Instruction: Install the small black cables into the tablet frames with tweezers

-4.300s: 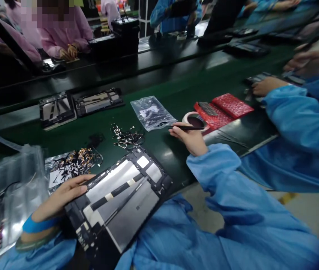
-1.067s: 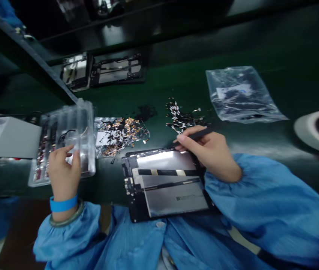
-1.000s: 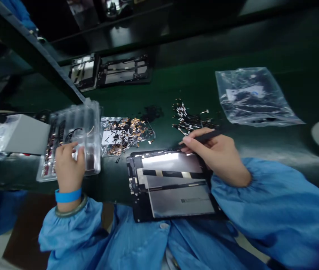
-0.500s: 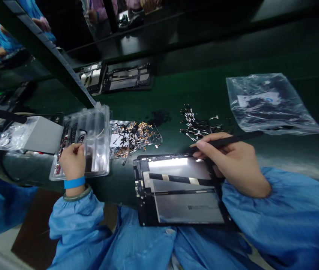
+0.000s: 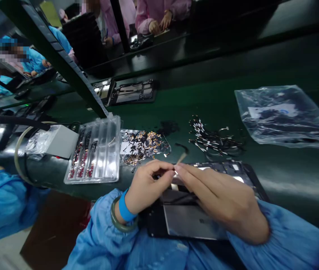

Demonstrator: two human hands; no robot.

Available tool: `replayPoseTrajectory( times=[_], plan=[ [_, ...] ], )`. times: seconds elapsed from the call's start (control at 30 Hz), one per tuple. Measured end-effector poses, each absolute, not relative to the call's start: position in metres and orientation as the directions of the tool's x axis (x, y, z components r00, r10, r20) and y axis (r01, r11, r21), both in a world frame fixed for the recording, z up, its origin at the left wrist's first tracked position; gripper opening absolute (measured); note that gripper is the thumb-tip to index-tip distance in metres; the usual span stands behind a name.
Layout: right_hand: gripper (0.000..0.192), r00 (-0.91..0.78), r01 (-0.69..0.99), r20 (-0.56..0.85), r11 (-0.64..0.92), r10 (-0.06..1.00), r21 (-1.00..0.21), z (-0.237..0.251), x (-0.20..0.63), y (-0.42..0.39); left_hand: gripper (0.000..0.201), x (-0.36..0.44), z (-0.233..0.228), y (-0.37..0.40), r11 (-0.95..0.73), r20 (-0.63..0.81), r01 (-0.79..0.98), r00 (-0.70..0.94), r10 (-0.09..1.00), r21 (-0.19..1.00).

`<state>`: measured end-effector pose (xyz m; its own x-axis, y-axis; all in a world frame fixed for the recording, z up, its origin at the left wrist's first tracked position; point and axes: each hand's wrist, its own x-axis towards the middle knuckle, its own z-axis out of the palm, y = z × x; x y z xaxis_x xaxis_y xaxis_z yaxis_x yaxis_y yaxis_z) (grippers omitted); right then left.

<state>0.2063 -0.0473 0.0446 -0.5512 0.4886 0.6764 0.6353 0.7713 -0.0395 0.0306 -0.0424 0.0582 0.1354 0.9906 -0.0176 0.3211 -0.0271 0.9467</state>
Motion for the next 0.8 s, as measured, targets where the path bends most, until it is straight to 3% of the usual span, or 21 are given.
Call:
replayPoseTrajectory(
  times=[0.13, 0.23, 0.33, 0.43, 0.6, 0.7, 0.8],
  plan=[
    [0.025, -0.53, 0.697, 0.692, 0.717, 0.49, 0.026, 0.037, 0.203, -0.048, 0.016, 0.04, 0.055, -0.046, -0.121, 0.052, 0.412, 0.175, 0.983, 0.903],
    [0.02, -0.508, 0.721, 0.669, 0.693, 0.542, -0.014, 0.037, 0.206, -0.044, 0.012, 0.038, 0.054, -0.044, -0.152, 0.086, 0.438, 0.168, 0.982, 0.886],
    [0.019, -0.33, 0.77, 0.666, 0.599, 0.669, -0.22, 0.041, 0.214, -0.041, 0.013, 0.032, 0.057, -0.037, 0.134, -0.147, 0.177, 0.062, 0.987, 0.975],
    [0.017, -0.142, 0.77, 0.642, 0.492, 0.753, -0.406, 0.044, 0.218, -0.043, 0.028, 0.026, 0.061, -0.031, 0.373, -0.363, -0.16, 0.09, 0.927, 0.914],
    [0.022, -0.318, 0.667, 0.637, 0.643, 0.702, -0.375, 0.046, 0.21, -0.048, 0.031, 0.034, 0.062, -0.03, 0.569, -0.487, -0.324, 0.302, 0.82, 0.756],
    [0.017, -0.222, 0.552, 0.565, 0.58, 0.795, -0.599, 0.051, 0.212, -0.044, 0.033, 0.041, 0.063, -0.032, 0.554, -0.484, -0.3, 0.279, 0.83, 0.777],
    [0.022, -0.062, 0.372, 0.313, 0.313, 0.948, -0.874, 0.06, 0.214, -0.037, 0.032, 0.045, 0.064, -0.035, 0.509, -0.443, -0.224, 0.285, 0.85, 0.831]
  ],
)
